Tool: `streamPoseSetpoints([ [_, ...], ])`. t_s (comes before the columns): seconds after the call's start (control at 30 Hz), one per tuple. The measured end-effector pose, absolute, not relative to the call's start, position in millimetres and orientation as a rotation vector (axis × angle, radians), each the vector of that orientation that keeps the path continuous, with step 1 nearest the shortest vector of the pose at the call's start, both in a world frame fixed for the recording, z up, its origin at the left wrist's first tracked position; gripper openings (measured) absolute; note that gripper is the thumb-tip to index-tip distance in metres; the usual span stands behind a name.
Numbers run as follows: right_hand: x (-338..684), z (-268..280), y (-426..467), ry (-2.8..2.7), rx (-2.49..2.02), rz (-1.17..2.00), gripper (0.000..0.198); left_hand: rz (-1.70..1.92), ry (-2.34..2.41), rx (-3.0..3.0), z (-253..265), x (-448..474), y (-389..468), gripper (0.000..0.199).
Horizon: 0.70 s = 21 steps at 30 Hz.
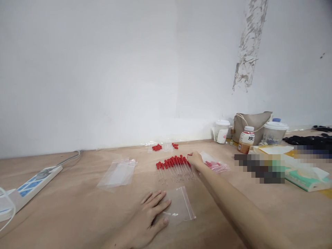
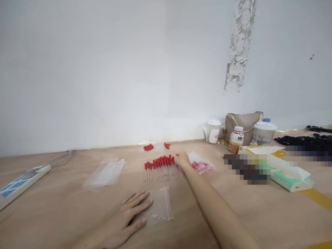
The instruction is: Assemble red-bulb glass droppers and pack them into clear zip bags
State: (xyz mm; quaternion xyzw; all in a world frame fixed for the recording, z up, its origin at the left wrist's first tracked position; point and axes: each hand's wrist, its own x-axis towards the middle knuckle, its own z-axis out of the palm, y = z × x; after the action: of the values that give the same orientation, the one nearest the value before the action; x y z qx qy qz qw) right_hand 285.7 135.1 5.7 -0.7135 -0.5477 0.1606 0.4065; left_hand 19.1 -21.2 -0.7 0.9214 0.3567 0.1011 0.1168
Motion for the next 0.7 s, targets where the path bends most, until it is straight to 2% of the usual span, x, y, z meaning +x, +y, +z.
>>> streamPoseSetpoints([
  [0.17, 302.4, 21.3, 102.0, -1.232, -1.628, 0.399, 0.037, 0.236, 1.061, 2.729, 1.6, 19.1, -22.0, 0.043],
  [0.27, 307.0, 14.7, 64.2, -1.192, -1.515, 0.477, 0.032, 0.242, 1.059, 2.745, 0.6, 19.0, -21.4, 0.046],
  [0.4, 303.1, -12.1, 23.9, -1.01, -1.17, 0.789, 0.026, 0.279, 1.063, 2.725, -2.4, 18.3, -19.5, 0.046],
  [0.7, 287.9, -33.9, 13.6, -0.866, -1.105, 0.908, 0.027, 0.336, 1.057, 2.693, -3.6, 18.4, -17.6, 0.048],
])
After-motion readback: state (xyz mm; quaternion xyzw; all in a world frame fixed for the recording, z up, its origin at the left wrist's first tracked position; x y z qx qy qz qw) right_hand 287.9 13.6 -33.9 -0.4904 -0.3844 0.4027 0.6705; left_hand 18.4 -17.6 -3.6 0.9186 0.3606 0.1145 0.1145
